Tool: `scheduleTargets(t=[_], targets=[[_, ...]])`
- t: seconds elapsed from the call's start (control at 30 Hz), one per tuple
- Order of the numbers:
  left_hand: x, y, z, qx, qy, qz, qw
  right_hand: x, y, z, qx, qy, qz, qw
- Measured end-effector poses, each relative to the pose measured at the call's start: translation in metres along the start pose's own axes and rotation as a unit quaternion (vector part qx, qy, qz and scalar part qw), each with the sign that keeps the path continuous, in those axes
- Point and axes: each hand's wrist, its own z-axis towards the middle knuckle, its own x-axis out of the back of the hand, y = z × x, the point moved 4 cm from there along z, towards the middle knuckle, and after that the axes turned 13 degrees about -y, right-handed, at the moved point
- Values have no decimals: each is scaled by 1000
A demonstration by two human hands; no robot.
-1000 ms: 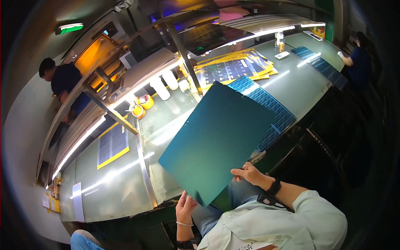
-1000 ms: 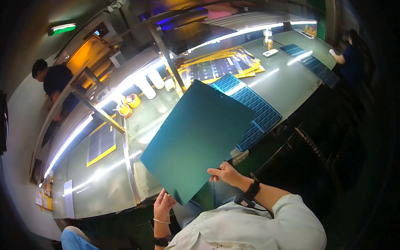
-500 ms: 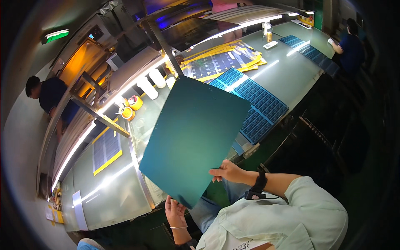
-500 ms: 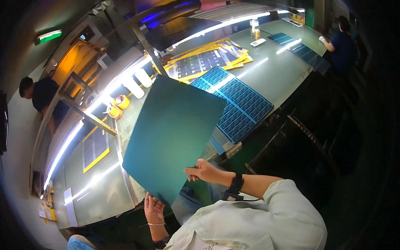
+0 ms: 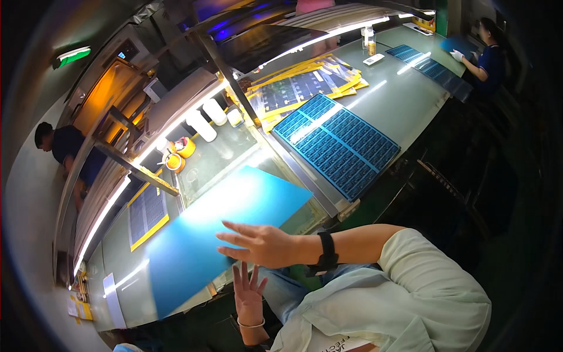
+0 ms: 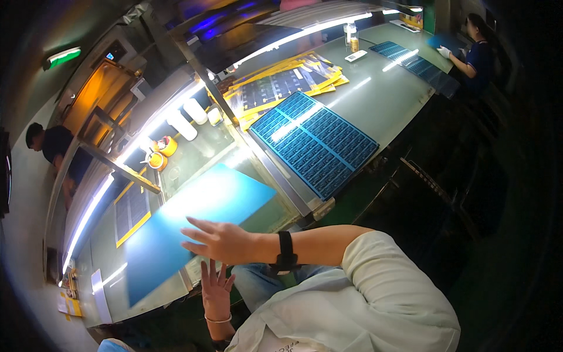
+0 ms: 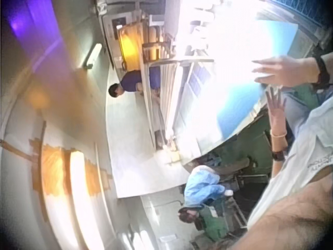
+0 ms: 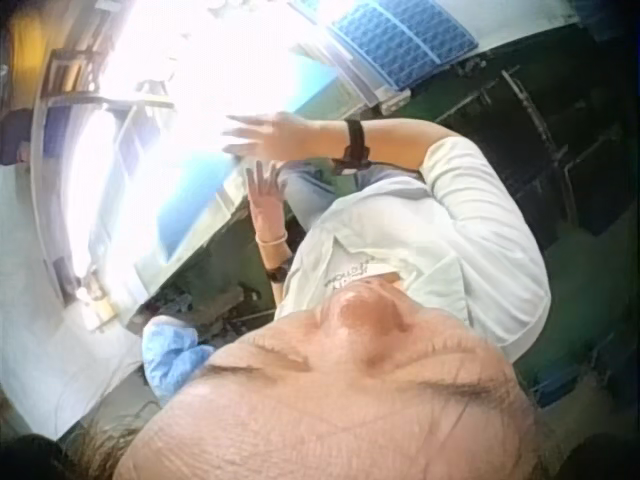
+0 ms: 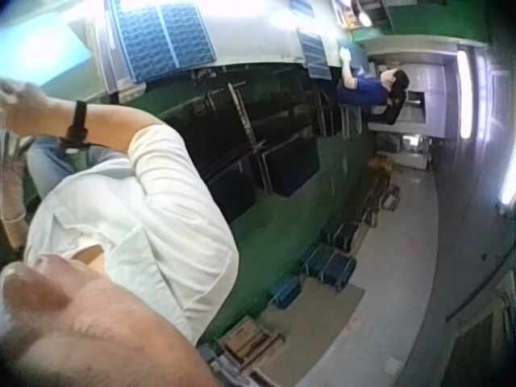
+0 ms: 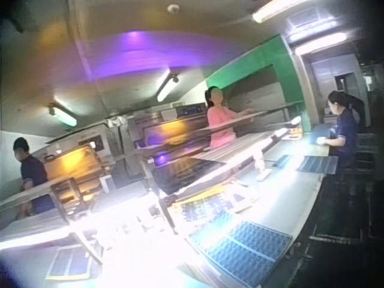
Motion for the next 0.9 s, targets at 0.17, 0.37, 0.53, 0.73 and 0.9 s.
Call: scheduleTargets(t=[0.17, 0.37, 0.53, 0.73, 0.9], targets=[[21, -44, -26, 19, 144, -215, 966, -76, -17, -69, -19, -111, 26, 993], [64, -102, -56, 122, 350, -292, 882, -14, 20, -117, -112, -130, 112, 979], [73, -106, -38, 157, 310, -317, 882, 38, 114, -232, -361, -180, -24, 915], [97, -119, -36, 181, 338, -251, 889, 29, 104, -248, -303, -232, -18, 924], [89, -120, -42, 151, 354, -259, 886, 30, 102, -241, -251, -242, 49, 936]])
